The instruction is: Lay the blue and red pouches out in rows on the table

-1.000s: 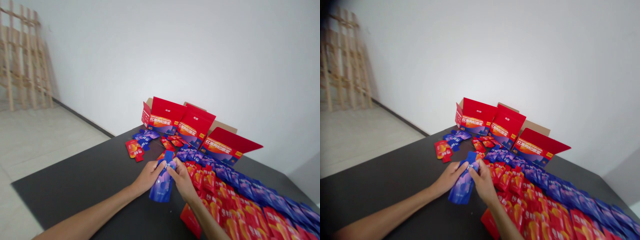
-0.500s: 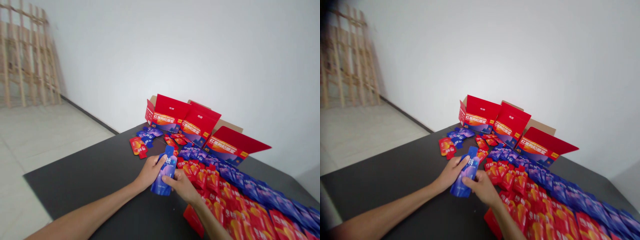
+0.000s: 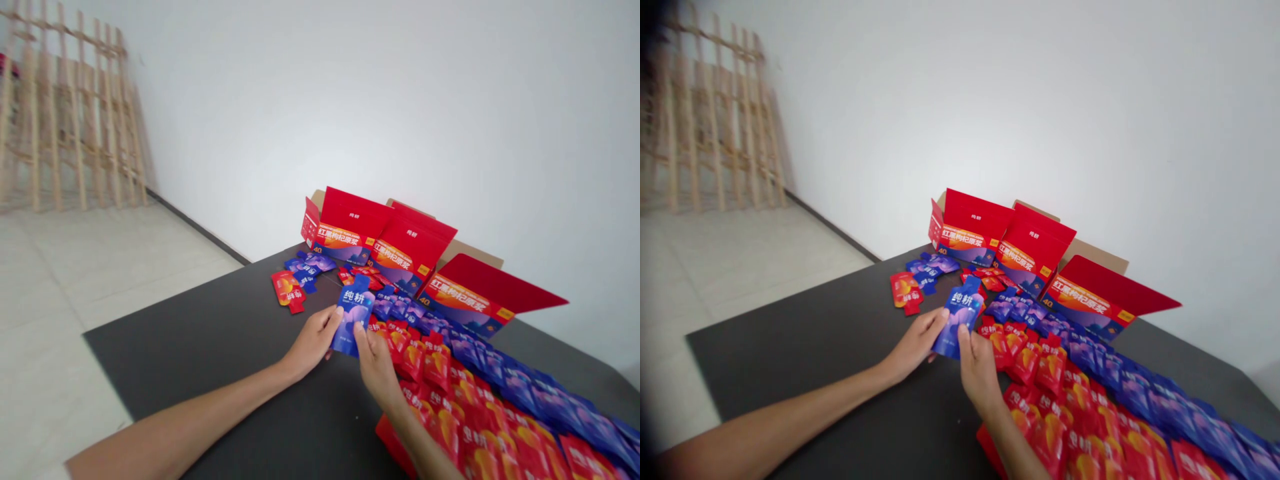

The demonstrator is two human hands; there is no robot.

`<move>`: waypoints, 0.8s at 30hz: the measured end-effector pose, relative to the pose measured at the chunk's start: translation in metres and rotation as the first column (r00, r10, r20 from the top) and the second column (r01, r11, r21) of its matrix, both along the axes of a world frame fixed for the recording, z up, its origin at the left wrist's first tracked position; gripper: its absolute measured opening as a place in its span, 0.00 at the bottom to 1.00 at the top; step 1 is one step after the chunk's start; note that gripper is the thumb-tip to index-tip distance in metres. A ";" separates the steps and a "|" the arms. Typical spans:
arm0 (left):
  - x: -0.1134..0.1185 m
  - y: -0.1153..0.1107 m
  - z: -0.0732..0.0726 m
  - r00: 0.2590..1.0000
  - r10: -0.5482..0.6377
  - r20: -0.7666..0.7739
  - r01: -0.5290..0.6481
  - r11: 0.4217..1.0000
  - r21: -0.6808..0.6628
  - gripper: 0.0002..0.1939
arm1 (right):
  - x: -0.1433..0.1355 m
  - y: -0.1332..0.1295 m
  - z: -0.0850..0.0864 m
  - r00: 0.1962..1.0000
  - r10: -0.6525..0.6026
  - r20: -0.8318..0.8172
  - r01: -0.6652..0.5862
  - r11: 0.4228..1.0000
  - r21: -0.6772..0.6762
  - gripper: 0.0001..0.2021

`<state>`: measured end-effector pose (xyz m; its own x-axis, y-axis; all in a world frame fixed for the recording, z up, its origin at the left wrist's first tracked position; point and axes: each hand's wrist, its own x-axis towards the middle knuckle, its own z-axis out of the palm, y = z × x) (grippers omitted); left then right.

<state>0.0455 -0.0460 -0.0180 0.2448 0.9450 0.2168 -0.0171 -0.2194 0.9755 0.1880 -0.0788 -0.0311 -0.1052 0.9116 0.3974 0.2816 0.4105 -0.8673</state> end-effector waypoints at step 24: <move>-0.008 -0.019 0.024 0.867 -0.197 -0.459 0.357 0.887 0.294 0.15 | 0.057 -0.014 0.056 0.927 -0.274 -0.255 0.297 0.953 0.056 0.21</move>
